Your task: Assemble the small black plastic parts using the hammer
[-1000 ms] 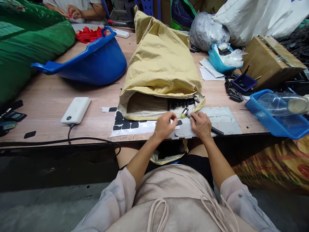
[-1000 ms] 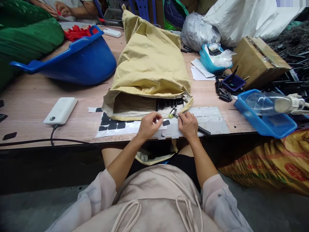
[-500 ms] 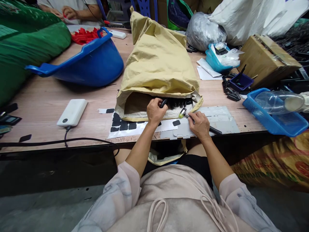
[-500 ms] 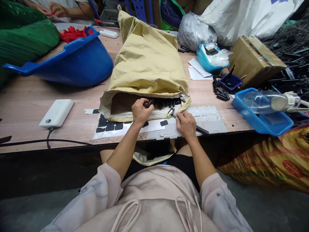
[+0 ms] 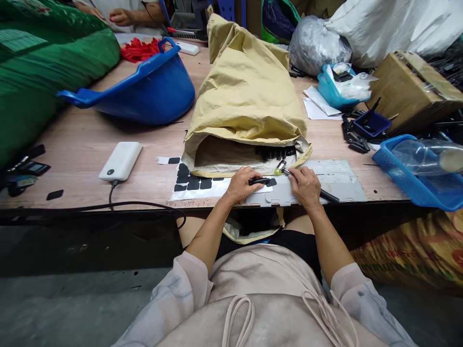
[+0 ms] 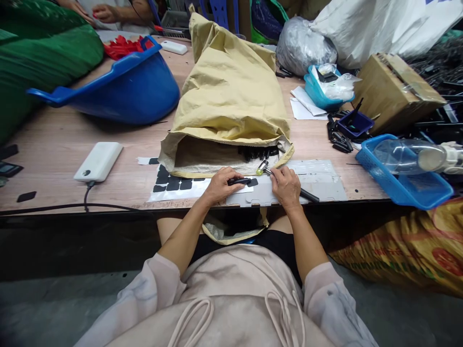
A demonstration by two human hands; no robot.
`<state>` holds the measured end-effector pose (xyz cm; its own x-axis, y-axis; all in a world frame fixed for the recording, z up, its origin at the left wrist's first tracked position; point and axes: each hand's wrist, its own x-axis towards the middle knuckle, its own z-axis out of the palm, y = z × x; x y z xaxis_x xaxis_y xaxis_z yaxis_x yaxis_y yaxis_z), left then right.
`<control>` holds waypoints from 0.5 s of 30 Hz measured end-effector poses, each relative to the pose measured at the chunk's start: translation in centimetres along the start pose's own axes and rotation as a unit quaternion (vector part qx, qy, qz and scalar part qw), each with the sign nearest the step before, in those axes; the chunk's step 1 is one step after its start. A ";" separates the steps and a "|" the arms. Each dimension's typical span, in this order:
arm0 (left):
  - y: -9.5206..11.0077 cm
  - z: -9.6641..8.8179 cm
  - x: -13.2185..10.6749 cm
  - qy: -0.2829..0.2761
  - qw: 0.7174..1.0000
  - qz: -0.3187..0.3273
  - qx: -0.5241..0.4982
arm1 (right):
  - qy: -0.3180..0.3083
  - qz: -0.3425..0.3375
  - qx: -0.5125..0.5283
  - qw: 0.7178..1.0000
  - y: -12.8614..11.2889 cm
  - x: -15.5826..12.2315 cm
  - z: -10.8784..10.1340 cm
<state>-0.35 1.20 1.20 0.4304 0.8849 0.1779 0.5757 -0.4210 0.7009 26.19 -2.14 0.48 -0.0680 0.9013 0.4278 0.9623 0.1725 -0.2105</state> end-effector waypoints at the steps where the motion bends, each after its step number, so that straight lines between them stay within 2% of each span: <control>1: 0.0 0.0 0.0 -0.002 1.000 -0.001 -0.001 | 0.002 -0.004 0.000 1.000 0.0 0.0 -0.1; 4: 0.0 0.0 0.1 -0.004 1.000 -0.005 -0.004 | 0.017 -0.008 0.027 0.999 -0.5 -0.2 -0.8; 8: -0.2 0.1 0.0 0.000 1.000 0.000 -0.013 | 0.045 -0.002 0.132 0.990 -3.0 -1.0 -2.3; 11: -0.5 0.2 0.2 -0.003 1.000 0.002 -0.021 | 0.031 -0.022 0.221 0.975 -5.2 -1.7 -2.9; 15: -0.8 0.2 0.4 -0.013 0.999 0.001 -0.032 | 0.006 -0.047 0.258 0.965 -6.7 -2.3 -2.7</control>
<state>-0.53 1.82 0.60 0.4498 0.8781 0.1632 0.5286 -0.4090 0.7438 20.58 -6.44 3.25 -0.1419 0.8680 0.4758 0.6922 0.4306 -0.5792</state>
